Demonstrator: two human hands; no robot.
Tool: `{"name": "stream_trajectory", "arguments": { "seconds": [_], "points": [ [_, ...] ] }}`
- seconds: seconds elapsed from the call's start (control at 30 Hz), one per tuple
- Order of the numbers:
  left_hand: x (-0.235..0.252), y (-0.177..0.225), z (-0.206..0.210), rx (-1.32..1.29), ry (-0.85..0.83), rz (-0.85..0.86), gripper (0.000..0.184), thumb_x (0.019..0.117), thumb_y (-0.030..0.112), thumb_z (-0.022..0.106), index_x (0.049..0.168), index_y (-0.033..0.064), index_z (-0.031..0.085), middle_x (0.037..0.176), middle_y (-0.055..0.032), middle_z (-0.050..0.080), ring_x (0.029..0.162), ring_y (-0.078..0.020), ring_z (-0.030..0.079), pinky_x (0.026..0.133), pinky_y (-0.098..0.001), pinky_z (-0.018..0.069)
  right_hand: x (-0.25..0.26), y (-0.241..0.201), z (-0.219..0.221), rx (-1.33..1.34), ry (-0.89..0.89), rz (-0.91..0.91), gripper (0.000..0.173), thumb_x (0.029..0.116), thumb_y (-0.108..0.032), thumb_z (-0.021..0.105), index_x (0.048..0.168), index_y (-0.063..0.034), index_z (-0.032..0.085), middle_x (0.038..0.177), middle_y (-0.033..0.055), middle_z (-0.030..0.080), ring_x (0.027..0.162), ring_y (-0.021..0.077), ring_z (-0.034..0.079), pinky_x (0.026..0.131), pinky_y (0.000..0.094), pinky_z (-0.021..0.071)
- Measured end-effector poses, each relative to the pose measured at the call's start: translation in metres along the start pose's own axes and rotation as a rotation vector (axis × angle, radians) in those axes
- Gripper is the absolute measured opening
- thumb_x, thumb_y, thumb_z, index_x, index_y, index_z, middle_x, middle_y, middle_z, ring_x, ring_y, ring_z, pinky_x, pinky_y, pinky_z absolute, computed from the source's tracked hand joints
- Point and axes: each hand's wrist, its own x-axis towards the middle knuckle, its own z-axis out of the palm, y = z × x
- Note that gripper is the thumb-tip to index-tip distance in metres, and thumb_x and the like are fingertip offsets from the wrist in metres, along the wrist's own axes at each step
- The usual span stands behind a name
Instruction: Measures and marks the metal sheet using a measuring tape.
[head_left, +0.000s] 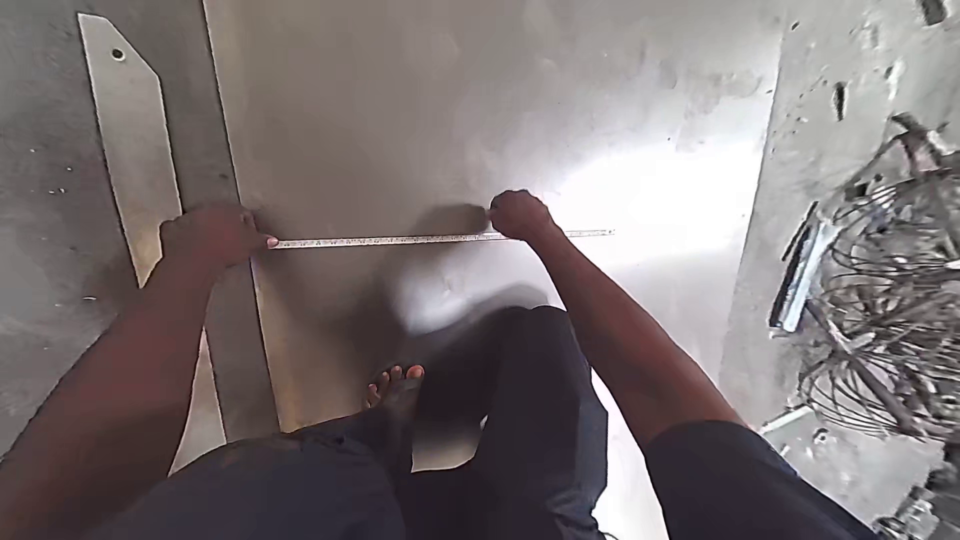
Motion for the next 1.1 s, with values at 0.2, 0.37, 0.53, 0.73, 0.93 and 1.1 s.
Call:
{"name": "stream_trajectory", "arguments": {
  "seconds": [0.2, 0.37, 0.53, 0.73, 0.93, 1.1],
  "points": [
    [-0.003, 0.000, 0.000, -0.017, 0.011, 0.028, 0.050, 0.0944, 0.053, 0.069, 0.107, 0.0051, 0.069, 0.109, -0.0307, 0.068, 0.107, -0.0554, 0.063, 0.078, -0.0815, 0.0448, 0.004, 0.004, 0.030, -0.102, -0.109, -0.081, 0.037, 0.1020, -0.041, 0.054, 0.093, -0.0105, 0.072, 0.096, 0.0167, 0.072, 0.094, 0.0384, 0.071, 0.071, 0.0652, 0.0535],
    [0.002, -0.002, 0.003, 0.002, 0.009, 0.034, 0.051, 0.0933, 0.055, 0.069, 0.105, 0.0058, 0.069, 0.110, -0.0306, 0.067, 0.106, -0.0549, 0.063, 0.076, -0.0812, 0.0451, 0.010, 0.008, 0.029, -0.115, -0.128, -0.105, 0.035, 0.1017, -0.040, 0.055, 0.093, -0.0100, 0.071, 0.096, 0.0166, 0.072, 0.094, 0.0387, 0.071, 0.072, 0.0663, 0.0536],
    [0.000, -0.003, 0.002, 0.006, 0.002, 0.033, 0.052, 0.0941, 0.058, 0.067, 0.106, 0.0071, 0.069, 0.110, -0.0294, 0.067, 0.107, -0.0548, 0.063, 0.076, -0.0808, 0.0454, 0.008, 0.001, 0.025, -0.136, -0.144, -0.058, 0.034, 0.0993, -0.042, 0.058, 0.094, -0.0111, 0.073, 0.098, 0.0160, 0.073, 0.096, 0.0388, 0.071, 0.072, 0.0668, 0.0538],
    [-0.008, 0.002, -0.001, -0.016, -0.003, 0.031, 0.048, 0.0949, 0.053, 0.068, 0.105, 0.0064, 0.068, 0.106, -0.0307, 0.068, 0.103, -0.0557, 0.063, 0.077, -0.0817, 0.0428, -0.009, -0.033, 0.003, -0.019, 0.102, 0.281, 0.039, 0.0952, -0.041, 0.059, 0.097, -0.0034, 0.068, 0.105, 0.0227, 0.071, 0.100, 0.0435, 0.070, 0.072, 0.0666, 0.0522],
    [-0.025, 0.004, -0.001, -0.024, 0.060, 0.047, 0.051, 0.0950, 0.052, 0.068, 0.123, 0.0097, 0.070, 0.127, -0.0284, 0.065, 0.119, -0.0544, 0.060, 0.085, -0.0832, 0.0427, 0.002, -0.054, -0.002, 0.231, 0.168, -0.002, 0.043, 0.1092, -0.041, 0.042, 0.113, -0.0077, 0.070, 0.109, 0.0215, 0.071, 0.106, 0.0429, 0.068, 0.084, 0.0688, 0.0517],
    [-0.018, 0.009, -0.011, -0.042, 0.033, 0.032, 0.044, 0.0907, 0.050, 0.071, 0.113, 0.0125, 0.072, 0.122, -0.0214, 0.069, 0.116, -0.0478, 0.063, 0.087, -0.0801, 0.0436, -0.005, -0.153, 0.028, 0.151, -0.079, -0.349, 0.038, 0.1096, -0.036, 0.046, 0.112, -0.0064, 0.070, 0.108, 0.0199, 0.071, 0.106, 0.0399, 0.068, 0.088, 0.0652, 0.0525]
  ]
}}
